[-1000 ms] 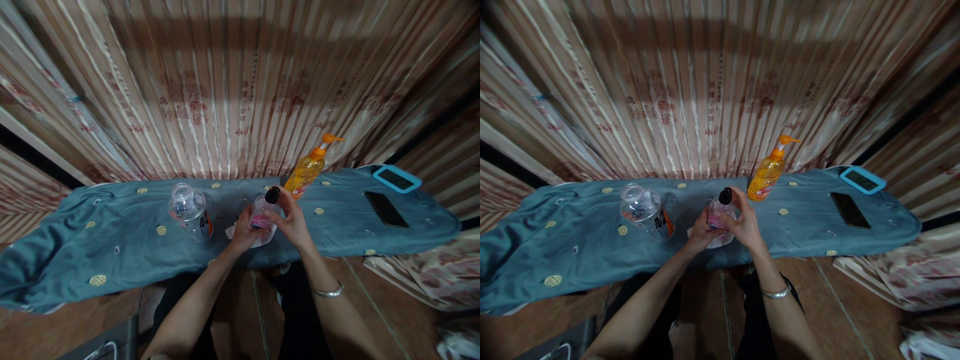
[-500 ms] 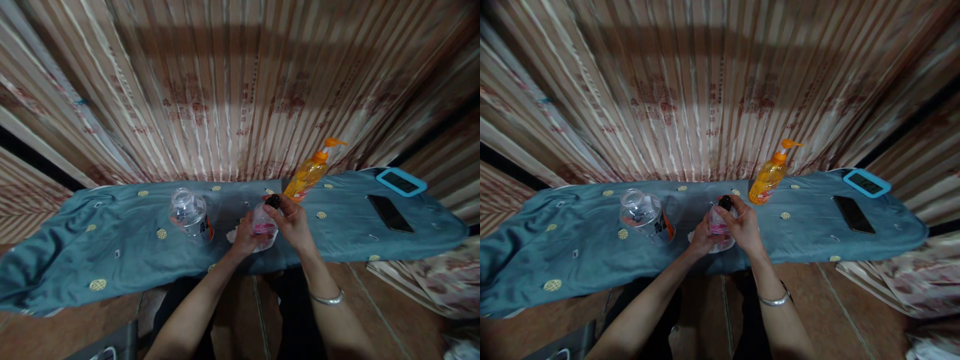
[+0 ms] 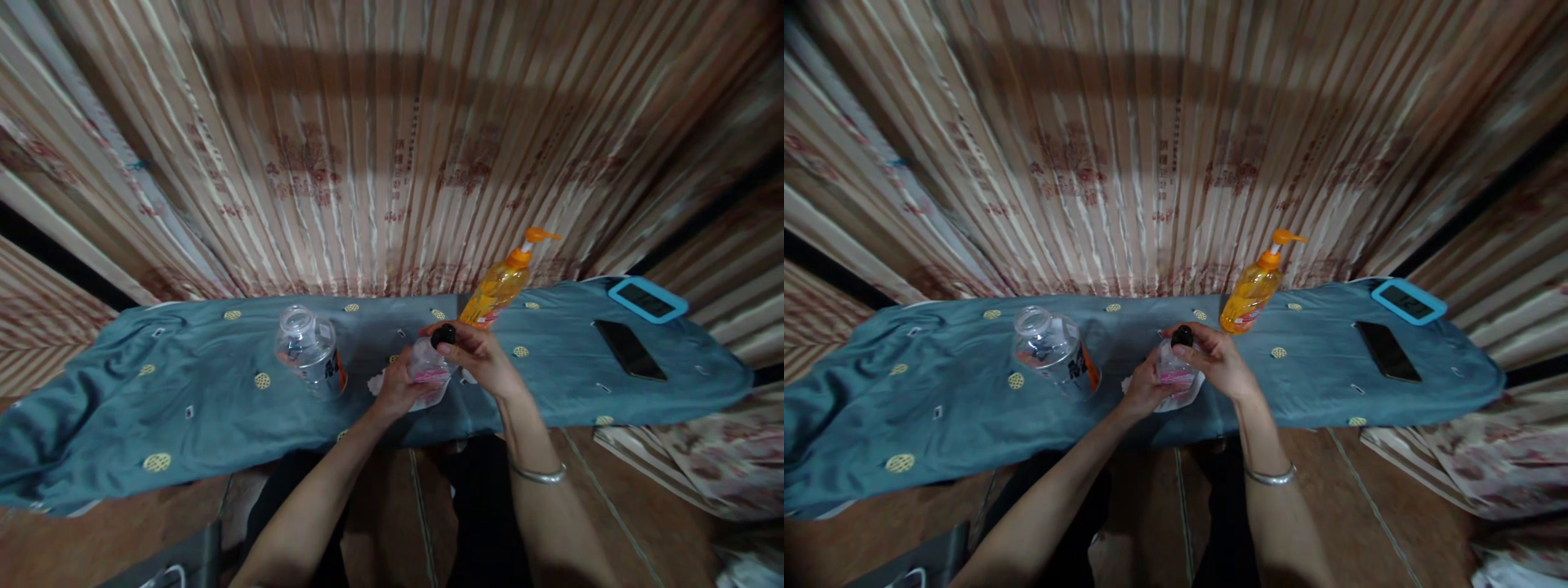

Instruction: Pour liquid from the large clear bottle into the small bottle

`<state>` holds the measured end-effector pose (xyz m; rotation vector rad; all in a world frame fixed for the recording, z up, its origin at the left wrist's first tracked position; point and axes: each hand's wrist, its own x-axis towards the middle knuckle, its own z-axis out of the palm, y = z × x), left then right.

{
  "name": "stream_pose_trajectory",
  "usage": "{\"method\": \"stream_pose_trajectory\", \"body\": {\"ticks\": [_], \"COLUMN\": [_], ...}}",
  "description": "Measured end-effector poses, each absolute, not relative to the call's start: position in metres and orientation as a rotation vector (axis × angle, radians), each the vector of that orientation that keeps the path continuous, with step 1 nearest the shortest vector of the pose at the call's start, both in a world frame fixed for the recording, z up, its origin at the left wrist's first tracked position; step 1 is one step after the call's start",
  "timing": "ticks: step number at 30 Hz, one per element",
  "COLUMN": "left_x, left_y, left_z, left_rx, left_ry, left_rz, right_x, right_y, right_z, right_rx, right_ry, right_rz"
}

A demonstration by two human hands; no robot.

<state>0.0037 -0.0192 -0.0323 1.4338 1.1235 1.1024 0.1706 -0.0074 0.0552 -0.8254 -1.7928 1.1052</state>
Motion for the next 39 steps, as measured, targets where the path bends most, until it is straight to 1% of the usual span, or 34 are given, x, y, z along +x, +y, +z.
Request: {"method": "stream_pose_trajectory", "body": {"ticks": [3, 12, 16, 23, 30, 36, 39], "left_x": [0.003, 0.002, 0.002, 0.002, 0.004, 0.004, 0.004], "left_y": [-0.019, -0.020, -0.021, -0.020, -0.020, -0.020, -0.020], "left_z": [-0.034, -0.032, -0.028, -0.030, -0.030, -0.035, -0.033], "left_rx": [1.477, 1.547, 1.531, 1.546, 1.593, 1.551, 1.545], "left_ry": [1.138, 1.180, 1.185, 1.196, 1.213, 1.164, 1.154], "left_rz": [1.113, 1.127, 1.105, 1.076, 1.087, 1.110, 1.114], "right_x": [0.171, 0.167, 0.167, 0.176, 0.171, 0.172, 0.172], "right_y": [-0.008, -0.006, -0.009, -0.011, -0.010, -0.014, -0.016], "right_z": [0.053, 0.029, 0.037, 0.051, 0.040, 0.050, 0.051], "right_rx": [-0.815, -0.906, -0.900, -0.850, -0.927, -0.885, -0.869], "right_ry": [-1.773, -1.607, -1.654, -1.759, -1.605, -1.667, -1.671], "right_rz": [1.093, 0.863, 0.892, 1.038, 0.921, 1.012, 1.005]}}
